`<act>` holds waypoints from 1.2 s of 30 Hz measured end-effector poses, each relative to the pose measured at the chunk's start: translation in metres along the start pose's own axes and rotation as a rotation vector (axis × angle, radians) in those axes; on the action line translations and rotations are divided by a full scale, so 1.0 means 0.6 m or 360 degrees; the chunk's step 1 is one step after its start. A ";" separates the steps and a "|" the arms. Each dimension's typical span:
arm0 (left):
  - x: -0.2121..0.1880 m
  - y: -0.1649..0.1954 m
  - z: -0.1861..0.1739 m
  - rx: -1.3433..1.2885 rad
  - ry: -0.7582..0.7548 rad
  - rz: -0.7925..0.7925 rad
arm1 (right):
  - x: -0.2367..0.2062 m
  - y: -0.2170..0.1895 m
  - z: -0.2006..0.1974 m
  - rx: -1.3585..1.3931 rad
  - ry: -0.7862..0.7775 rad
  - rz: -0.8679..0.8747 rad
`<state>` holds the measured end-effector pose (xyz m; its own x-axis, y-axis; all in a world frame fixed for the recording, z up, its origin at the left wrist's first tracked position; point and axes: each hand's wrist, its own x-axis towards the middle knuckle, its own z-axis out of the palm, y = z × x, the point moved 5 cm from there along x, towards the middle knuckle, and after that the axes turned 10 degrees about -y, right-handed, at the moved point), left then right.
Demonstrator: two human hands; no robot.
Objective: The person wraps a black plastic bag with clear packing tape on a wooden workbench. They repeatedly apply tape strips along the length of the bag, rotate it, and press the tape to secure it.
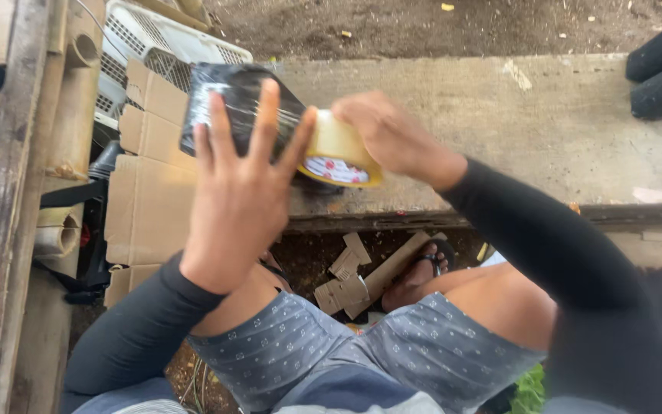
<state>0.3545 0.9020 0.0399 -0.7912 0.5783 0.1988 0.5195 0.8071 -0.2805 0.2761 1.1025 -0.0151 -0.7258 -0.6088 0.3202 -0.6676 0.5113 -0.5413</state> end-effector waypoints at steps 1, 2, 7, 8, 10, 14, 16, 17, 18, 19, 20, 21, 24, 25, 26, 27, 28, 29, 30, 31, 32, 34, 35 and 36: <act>-0.002 -0.012 0.004 -0.0051 -0.0026 -0.0013 | 0.004 -0.002 0.002 -0.0333 0.0017 -0.0274; -0.003 -0.027 0.006 -0.0092 -0.0044 -0.0028 | 0.017 0.035 0.010 0.0352 -0.0150 -0.0027; -0.009 -0.085 0.007 -0.0170 -0.0061 -0.0141 | 0.087 0.126 0.127 0.2547 0.0230 0.0297; -0.014 -0.095 0.010 -0.0201 -0.0067 -0.0166 | 0.081 0.117 0.165 0.1937 0.0272 0.0219; -0.025 -0.116 0.016 -0.0224 -0.0090 -0.0212 | 0.062 0.091 0.237 0.0588 0.0141 0.0179; -0.053 -0.136 0.023 -0.0163 -0.0096 -0.0279 | -0.025 0.075 0.288 -0.0123 0.0237 0.0111; -0.058 -0.153 0.025 -0.0195 -0.0091 -0.0335 | -0.029 0.085 0.303 -0.0095 0.0241 0.0349; -0.061 -0.157 0.028 -0.0216 -0.0114 -0.0356 | -0.032 0.087 0.311 -0.0062 0.0235 0.0486; -0.063 -0.156 0.032 -0.0207 -0.0138 -0.0348 | -0.036 0.085 0.318 0.0006 0.0275 0.0555; -0.063 -0.157 0.037 -0.0196 -0.0151 -0.0342 | -0.038 0.082 0.323 0.0066 0.0322 0.0618; -0.063 -0.159 0.042 -0.0171 -0.0134 -0.0344 | -0.039 0.081 0.327 0.0107 0.0384 0.0656; -0.067 -0.166 0.046 -0.0143 -0.0142 -0.0346 | -0.039 0.084 0.339 0.0357 0.0380 0.0777; -0.085 -0.173 0.060 -0.0114 -0.0173 -0.0336 | -0.054 0.104 0.356 0.1132 0.0135 0.1058; -0.093 -0.178 0.062 -0.0113 -0.0156 -0.0336 | -0.053 0.114 0.350 0.1384 -0.0074 0.1064; -0.101 -0.182 0.062 -0.0113 -0.0145 -0.0330 | -0.052 0.120 0.342 0.1639 -0.0286 0.1071; -0.108 -0.185 0.061 -0.0113 -0.0139 -0.0330 | -0.057 0.132 0.322 0.1704 -0.0409 0.1104; -0.115 -0.189 0.058 -0.0112 -0.0131 -0.0335 | -0.056 0.141 0.305 0.1766 -0.0535 0.1135; -0.120 -0.193 0.054 -0.0108 -0.0119 -0.0338 | -0.048 0.161 0.288 0.1546 -0.0288 0.1309; -0.124 -0.197 0.050 -0.0121 -0.0122 -0.0345 | -0.043 0.176 0.271 0.1316 -0.0039 0.1472; -0.127 -0.199 0.046 -0.0137 -0.0126 -0.0352 | -0.026 0.177 0.262 0.1164 0.0132 0.1333; -0.130 -0.200 0.042 -0.0150 -0.0132 -0.0358 | -0.007 0.172 0.263 0.1012 0.0299 0.1191; -0.132 -0.202 0.032 -0.0158 -0.0120 -0.0348 | 0.019 0.161 0.293 0.0960 0.0362 0.1058; -0.132 -0.201 0.028 -0.0163 -0.0109 -0.0335 | 0.021 0.151 0.329 0.1060 0.0254 0.1069; -0.132 -0.202 0.026 -0.0180 -0.0117 -0.0344 | 0.018 0.146 0.358 0.1177 0.0375 0.1152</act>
<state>0.3495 0.7565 0.0435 -0.9071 0.3838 0.1726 0.3650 0.9217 -0.1312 0.2450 1.0104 -0.2261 -0.9768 -0.1333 -0.1678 0.1458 0.1605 -0.9762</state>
